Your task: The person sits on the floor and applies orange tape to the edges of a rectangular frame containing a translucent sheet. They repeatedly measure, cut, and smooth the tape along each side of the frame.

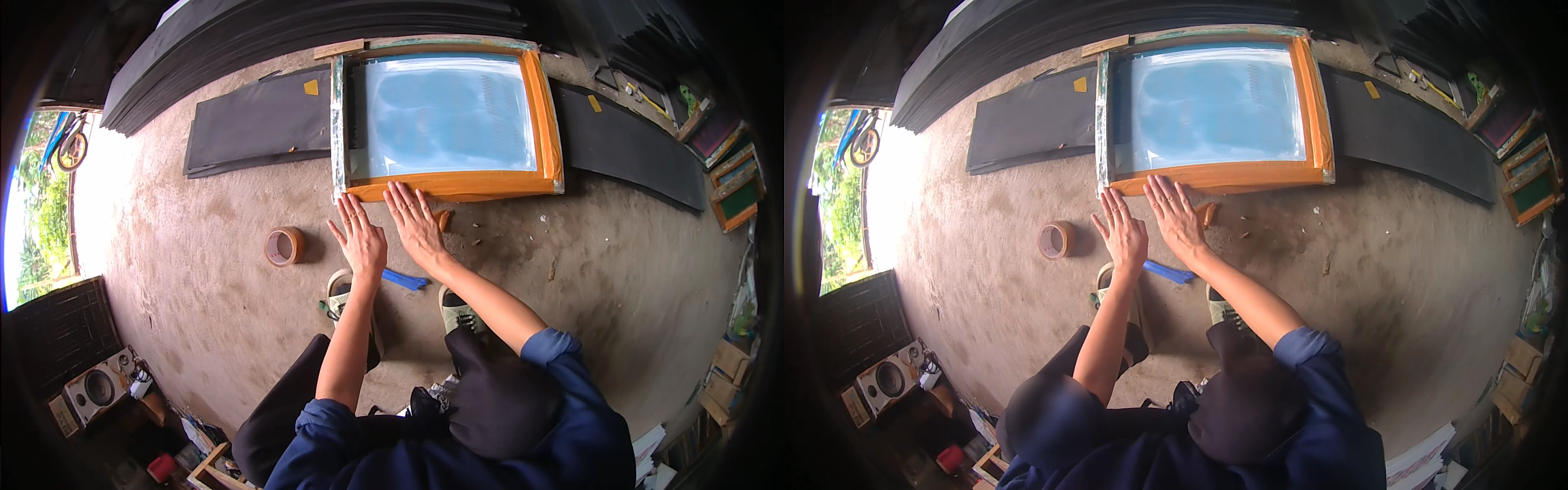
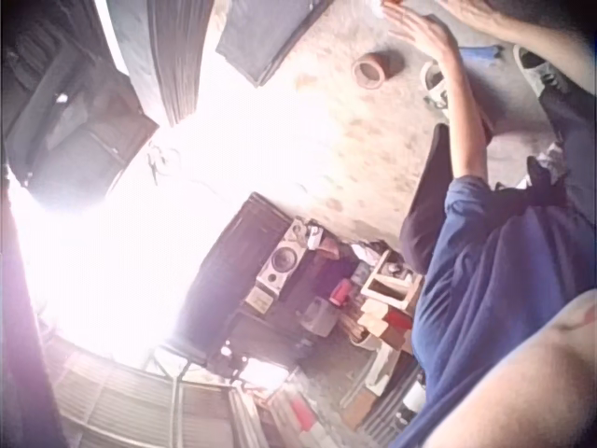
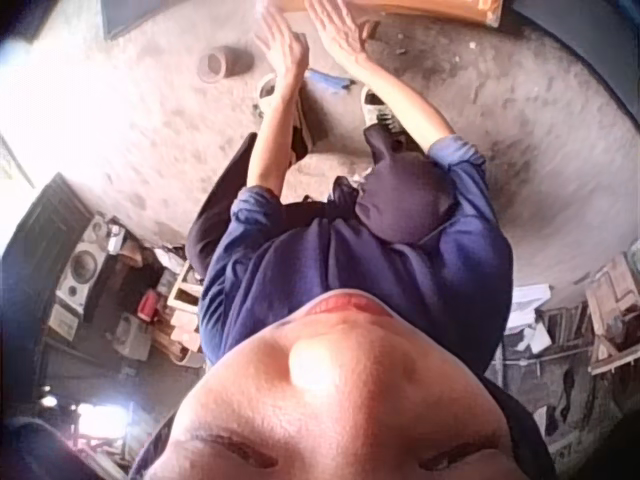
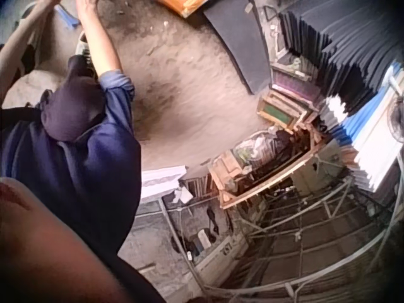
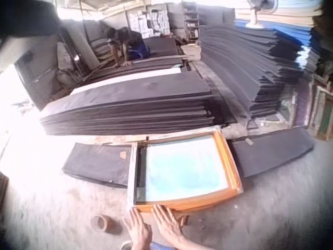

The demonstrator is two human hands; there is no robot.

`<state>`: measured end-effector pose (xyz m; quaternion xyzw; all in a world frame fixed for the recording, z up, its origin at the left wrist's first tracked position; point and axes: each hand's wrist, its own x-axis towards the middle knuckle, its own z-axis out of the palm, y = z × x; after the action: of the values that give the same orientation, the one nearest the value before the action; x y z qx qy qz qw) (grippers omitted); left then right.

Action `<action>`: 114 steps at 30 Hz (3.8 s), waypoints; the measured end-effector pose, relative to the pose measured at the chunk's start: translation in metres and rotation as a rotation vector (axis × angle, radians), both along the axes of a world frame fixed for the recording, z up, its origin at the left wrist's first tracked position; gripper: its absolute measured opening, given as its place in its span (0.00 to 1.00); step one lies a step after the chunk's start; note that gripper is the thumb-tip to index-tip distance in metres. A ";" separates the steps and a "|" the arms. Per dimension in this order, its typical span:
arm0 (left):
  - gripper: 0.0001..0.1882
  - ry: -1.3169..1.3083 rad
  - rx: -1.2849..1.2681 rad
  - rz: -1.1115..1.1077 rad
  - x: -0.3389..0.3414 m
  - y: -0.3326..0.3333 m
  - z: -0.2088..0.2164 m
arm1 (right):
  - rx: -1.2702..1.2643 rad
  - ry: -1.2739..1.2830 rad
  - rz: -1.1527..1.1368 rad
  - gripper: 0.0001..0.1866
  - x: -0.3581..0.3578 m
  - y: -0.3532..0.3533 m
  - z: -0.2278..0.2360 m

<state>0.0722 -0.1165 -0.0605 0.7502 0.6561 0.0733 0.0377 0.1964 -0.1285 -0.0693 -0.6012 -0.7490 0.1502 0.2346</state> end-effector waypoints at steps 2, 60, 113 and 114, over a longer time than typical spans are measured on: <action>0.40 -0.001 0.002 0.015 -0.002 0.000 -0.003 | -0.028 -0.072 -0.008 0.39 0.016 -0.007 0.002; 0.28 -1.792 -0.264 0.695 0.011 0.000 -0.040 | -0.183 1.862 -1.027 0.22 0.205 -0.067 -0.034; 0.36 -1.300 -0.103 0.831 0.087 -0.001 0.022 | 0.349 0.137 -0.961 0.09 0.192 -0.066 0.014; 0.37 -1.331 -0.114 0.848 0.087 0.007 0.022 | 0.390 0.003 -0.864 0.09 0.190 -0.057 0.028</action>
<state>0.1593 -0.1094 -0.0385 0.2317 0.7283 0.4812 0.4294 0.3864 -0.1856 -0.0412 -0.8023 -0.4441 -0.1037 0.3852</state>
